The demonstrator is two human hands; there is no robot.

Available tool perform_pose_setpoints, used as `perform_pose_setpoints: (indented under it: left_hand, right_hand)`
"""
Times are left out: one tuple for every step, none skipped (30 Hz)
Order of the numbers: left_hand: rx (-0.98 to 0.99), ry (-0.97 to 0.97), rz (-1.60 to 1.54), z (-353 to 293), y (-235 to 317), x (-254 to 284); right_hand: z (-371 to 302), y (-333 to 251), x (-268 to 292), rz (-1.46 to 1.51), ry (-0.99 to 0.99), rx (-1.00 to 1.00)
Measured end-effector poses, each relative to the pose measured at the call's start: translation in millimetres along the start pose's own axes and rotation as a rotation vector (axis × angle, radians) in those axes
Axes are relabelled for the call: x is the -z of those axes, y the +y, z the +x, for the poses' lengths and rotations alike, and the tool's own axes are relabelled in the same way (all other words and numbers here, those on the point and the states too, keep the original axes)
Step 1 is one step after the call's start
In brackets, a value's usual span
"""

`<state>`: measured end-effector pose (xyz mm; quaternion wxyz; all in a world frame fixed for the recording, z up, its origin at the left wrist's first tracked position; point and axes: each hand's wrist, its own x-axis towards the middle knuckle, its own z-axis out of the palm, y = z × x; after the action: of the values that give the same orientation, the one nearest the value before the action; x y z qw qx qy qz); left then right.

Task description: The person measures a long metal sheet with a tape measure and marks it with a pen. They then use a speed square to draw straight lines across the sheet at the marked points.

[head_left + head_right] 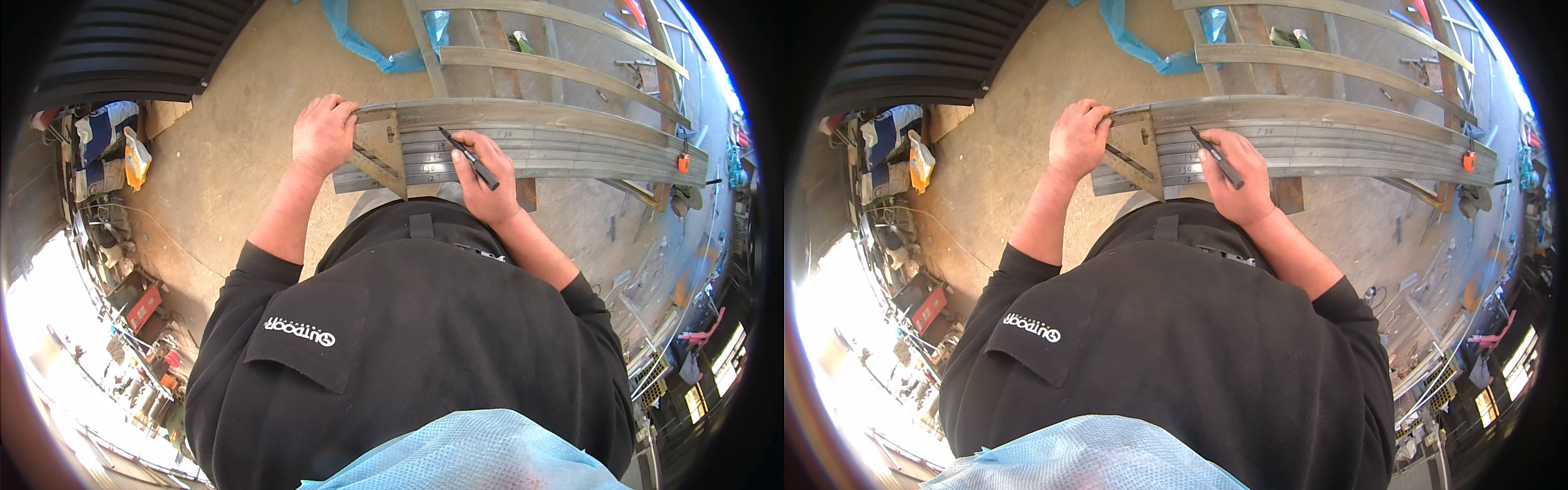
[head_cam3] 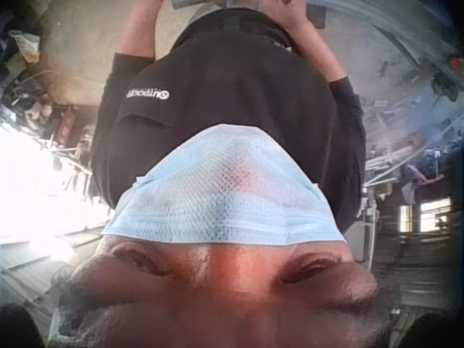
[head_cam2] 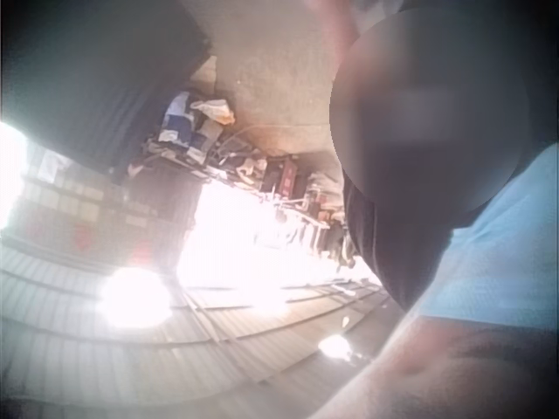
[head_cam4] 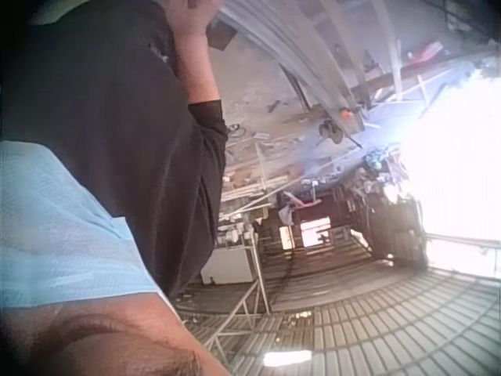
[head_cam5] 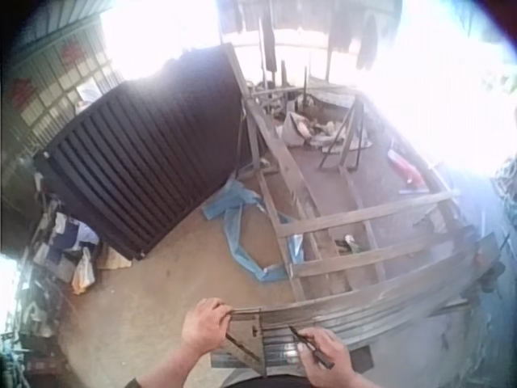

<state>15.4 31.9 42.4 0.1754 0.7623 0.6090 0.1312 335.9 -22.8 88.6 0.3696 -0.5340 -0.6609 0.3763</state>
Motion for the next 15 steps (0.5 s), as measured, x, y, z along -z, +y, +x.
perform_pose_setpoints:
  left_hand:
    - [-0.010, -0.012, -0.005, 2, -2, 1]
    - [-0.032, 0.005, -0.018, 3, -4, 2]
    - [-0.053, 0.022, -0.031, 4, -6, 4]
    - [-0.076, 0.040, -0.043, 5, -7, 7]
    - [-0.076, 0.102, -0.069, 5, -10, 11]
    - [-0.077, 0.162, -0.095, 3, -13, 16]
    - [-0.077, 0.221, -0.122, -1, -16, 22]
    - [-0.051, 0.240, -0.193, -5, -21, 29]
    - [0.024, 0.235, -0.304, -12, -23, 34]
    - [0.093, 0.240, -0.417, -19, -25, 39]
    - [0.161, 0.246, -0.529, -24, -28, 44]
    - [0.213, 0.233, -0.675, -29, -29, 46]
    - [0.293, 0.208, -0.803, -35, -26, 43]
    - [0.395, 0.174, -0.922, -44, -20, 39]
    - [0.498, 0.140, -1.042, -54, -13, 35]
  right_hand:
    - [-4, -1, 4, 0.021, 0.002, -0.017]
    - [-9, -2, 7, 0.042, 0.013, -0.045]
    - [-12, -3, 10, 0.080, 0.020, -0.073]
    - [-15, -3, 14, 0.119, 0.028, -0.100]
    - [-17, -3, 18, 0.158, 0.035, -0.127]
    - [-21, -2, 23, 0.183, 0.048, -0.136]
    - [-23, -1, 28, 0.214, 0.055, -0.130]
    - [-26, 0, 33, 0.246, 0.061, -0.126]
    - [-29, 1, 39, 0.280, 0.067, -0.119]
    - [-32, 1, 44, 0.312, 0.064, -0.142]
    - [-35, 1, 48, 0.326, 0.058, -0.161]
    - [-38, 1, 52, 0.342, 0.050, -0.179]
    - [-40, 1, 55, 0.358, 0.042, -0.196]
    - [-43, 1, 58, 0.369, 0.041, -0.208]
    - [-45, 2, 61, 0.387, 0.031, -0.201]
